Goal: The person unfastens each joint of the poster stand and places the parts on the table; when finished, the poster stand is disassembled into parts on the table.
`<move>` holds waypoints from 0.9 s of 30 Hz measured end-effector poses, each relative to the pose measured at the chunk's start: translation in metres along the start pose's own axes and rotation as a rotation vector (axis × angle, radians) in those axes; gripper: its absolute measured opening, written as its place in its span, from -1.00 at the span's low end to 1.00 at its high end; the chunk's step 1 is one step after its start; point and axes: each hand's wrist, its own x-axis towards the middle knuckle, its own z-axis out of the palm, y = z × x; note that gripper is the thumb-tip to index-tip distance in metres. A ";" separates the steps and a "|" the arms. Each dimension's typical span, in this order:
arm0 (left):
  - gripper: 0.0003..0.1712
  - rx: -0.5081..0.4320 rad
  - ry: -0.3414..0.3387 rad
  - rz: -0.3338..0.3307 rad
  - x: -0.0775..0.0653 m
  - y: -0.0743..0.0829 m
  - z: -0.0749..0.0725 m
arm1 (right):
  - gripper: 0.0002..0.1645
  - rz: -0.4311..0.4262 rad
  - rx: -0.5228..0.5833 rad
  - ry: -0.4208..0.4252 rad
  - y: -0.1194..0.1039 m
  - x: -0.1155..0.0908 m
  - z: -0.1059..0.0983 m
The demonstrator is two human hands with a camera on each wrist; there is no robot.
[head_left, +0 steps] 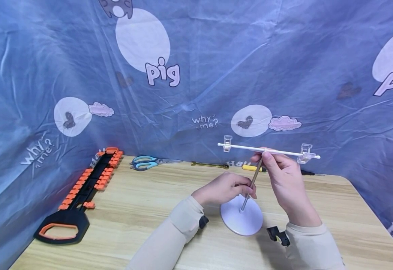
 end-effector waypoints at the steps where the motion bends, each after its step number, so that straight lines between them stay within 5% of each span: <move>1: -0.72 0.001 0.001 0.000 0.000 0.000 0.000 | -0.70 -0.005 0.010 0.004 0.000 0.000 0.000; 27: -0.72 0.038 0.005 0.009 0.001 0.000 -0.001 | -0.68 -0.049 0.203 0.055 0.008 0.001 0.008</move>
